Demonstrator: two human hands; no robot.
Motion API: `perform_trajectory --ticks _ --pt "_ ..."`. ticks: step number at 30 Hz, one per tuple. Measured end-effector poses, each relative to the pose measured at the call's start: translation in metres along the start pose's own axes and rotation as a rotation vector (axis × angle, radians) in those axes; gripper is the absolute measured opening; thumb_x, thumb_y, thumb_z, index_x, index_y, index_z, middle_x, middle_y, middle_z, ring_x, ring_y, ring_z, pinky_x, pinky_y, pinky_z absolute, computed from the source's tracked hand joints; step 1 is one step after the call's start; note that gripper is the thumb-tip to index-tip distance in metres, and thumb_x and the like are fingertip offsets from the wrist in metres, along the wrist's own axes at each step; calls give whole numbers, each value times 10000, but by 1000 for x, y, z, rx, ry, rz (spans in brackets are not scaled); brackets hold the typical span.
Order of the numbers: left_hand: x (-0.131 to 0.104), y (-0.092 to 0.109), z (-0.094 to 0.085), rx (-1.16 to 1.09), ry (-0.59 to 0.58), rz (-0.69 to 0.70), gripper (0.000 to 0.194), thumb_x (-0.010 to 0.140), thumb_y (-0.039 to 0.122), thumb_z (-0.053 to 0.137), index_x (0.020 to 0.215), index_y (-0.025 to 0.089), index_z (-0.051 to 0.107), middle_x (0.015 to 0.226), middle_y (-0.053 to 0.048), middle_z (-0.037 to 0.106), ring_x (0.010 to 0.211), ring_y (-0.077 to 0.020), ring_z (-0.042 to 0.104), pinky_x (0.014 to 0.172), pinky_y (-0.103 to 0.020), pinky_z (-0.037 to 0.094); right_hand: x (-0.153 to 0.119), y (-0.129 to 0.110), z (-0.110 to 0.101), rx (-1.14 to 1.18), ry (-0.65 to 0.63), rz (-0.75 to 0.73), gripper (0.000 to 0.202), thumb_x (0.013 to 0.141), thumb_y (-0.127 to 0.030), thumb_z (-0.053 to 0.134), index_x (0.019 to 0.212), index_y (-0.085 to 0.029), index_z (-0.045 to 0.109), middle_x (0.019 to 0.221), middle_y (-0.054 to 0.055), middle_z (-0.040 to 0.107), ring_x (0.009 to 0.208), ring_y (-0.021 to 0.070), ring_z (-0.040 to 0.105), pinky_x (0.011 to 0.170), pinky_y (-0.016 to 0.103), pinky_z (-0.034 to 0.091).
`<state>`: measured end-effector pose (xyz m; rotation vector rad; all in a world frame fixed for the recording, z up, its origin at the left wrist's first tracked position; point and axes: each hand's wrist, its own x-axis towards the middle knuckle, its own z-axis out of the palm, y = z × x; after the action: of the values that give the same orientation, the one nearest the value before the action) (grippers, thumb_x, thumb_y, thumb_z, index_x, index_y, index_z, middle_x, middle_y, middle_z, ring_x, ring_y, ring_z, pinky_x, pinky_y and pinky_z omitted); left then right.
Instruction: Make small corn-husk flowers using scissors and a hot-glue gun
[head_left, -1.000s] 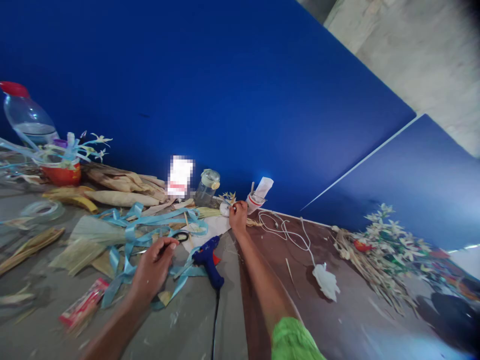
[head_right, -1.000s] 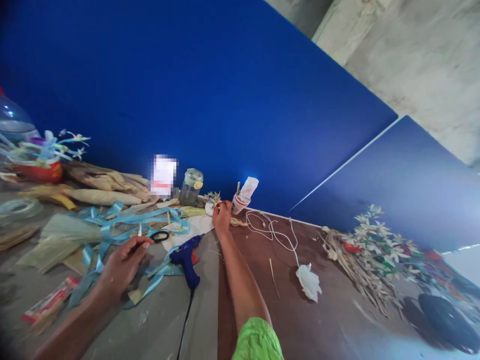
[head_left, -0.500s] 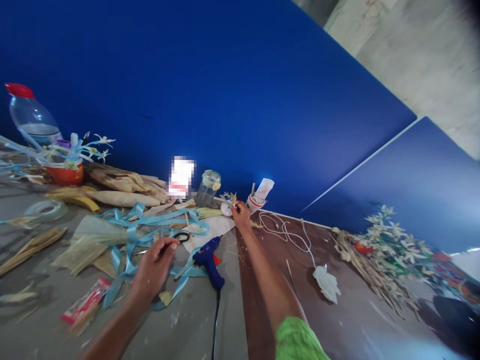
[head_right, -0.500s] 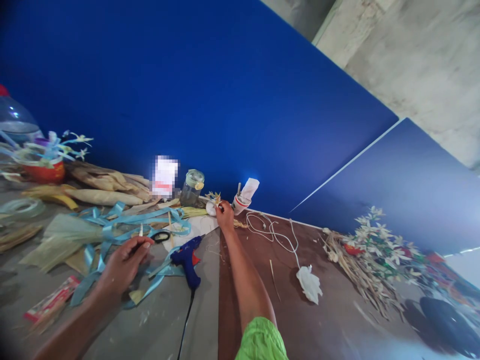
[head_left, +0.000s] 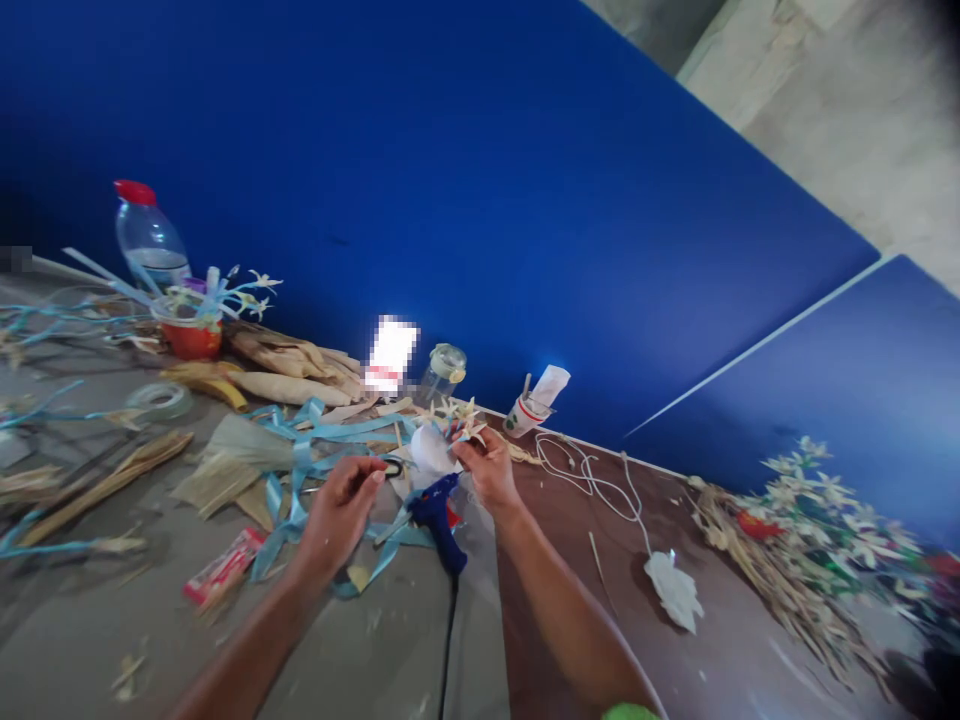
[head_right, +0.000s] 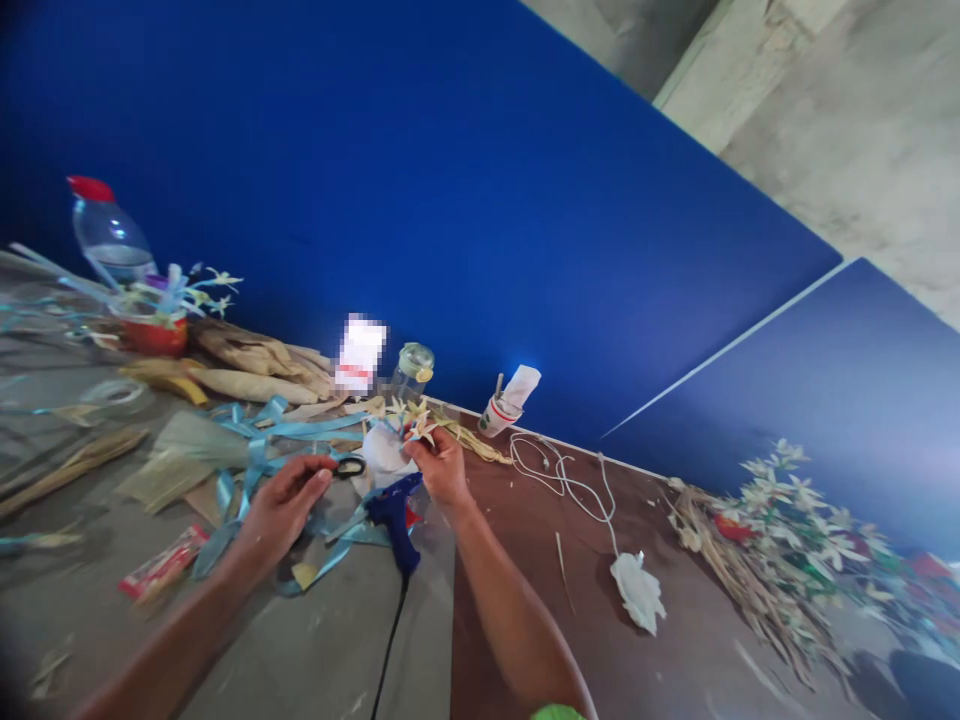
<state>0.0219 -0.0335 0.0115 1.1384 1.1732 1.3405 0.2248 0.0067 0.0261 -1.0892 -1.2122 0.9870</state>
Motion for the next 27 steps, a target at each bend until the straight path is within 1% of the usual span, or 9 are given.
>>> perform_trajectory --ticks 2,4,6,8,11,15,21,24,27 --pt "3 1 -1 -88 36 6 400 641 500 687 867 169 685 781 -37 659 711 -166 574 623 -258 443 -15 -4 19 71 -77 72 208 604 -321 742 727 -187 642 799 15 649 575 96 482 504 212 356" --pt "5 1 -2 -205 46 -46 440 603 520 717 865 166 694 868 -62 696 819 -196 609 720 -278 467 -24 -4 35 119 -127 117 219 584 -315 753 729 -190 646 793 19 652 608 112 508 528 222 372" --pt "6 1 -4 -326 53 -112 487 572 535 741 882 163 692 868 -67 712 823 -208 624 735 -291 478 -28 -3 46 141 -141 151 228 578 -317 751 737 -189 650 729 6 633 566 101 478 509 221 350" --pt "6 2 -5 -413 24 -164 513 590 546 732 911 149 689 864 -76 717 813 -214 636 721 -292 483 -28 -2 53 142 -121 172 220 578 -319 741 725 -187 643 625 -24 580 490 77 399 470 216 300" --pt "2 6 -5 -484 -42 -196 538 607 518 740 985 142 672 914 -84 715 828 -213 644 715 -283 486 -28 -3 57 131 -86 172 214 579 -319 725 717 -187 629 583 -44 541 457 63 335 452 216 261" --pt "0 8 -4 -489 -88 -197 595 565 436 792 1075 168 643 1054 -87 694 885 -213 642 756 -286 490 -30 -4 57 106 -95 146 225 594 -325 709 745 -186 619 643 -32 563 495 70 374 470 208 279" --pt "3 -5 -6 -404 -110 -196 624 621 456 739 1141 140 604 1165 -132 652 994 -246 620 818 -312 478 -31 0 56 6 -90 83 195 626 -338 666 717 -198 566 595 -43 506 498 84 377 461 204 290" --pt "3 -8 -3 -356 -103 -174 633 620 453 733 1154 147 584 1173 -135 640 1011 -252 614 819 -321 484 -32 0 56 -45 -109 76 204 641 -358 645 730 -197 559 570 -48 488 478 83 365 445 206 288" --pt "1 -5 1 -303 -96 -139 576 572 423 756 1066 168 605 1099 -109 660 979 -244 617 798 -318 492 -34 -1 57 -31 -130 97 224 660 -377 628 760 -194 547 542 -66 461 427 68 329 419 207 273"
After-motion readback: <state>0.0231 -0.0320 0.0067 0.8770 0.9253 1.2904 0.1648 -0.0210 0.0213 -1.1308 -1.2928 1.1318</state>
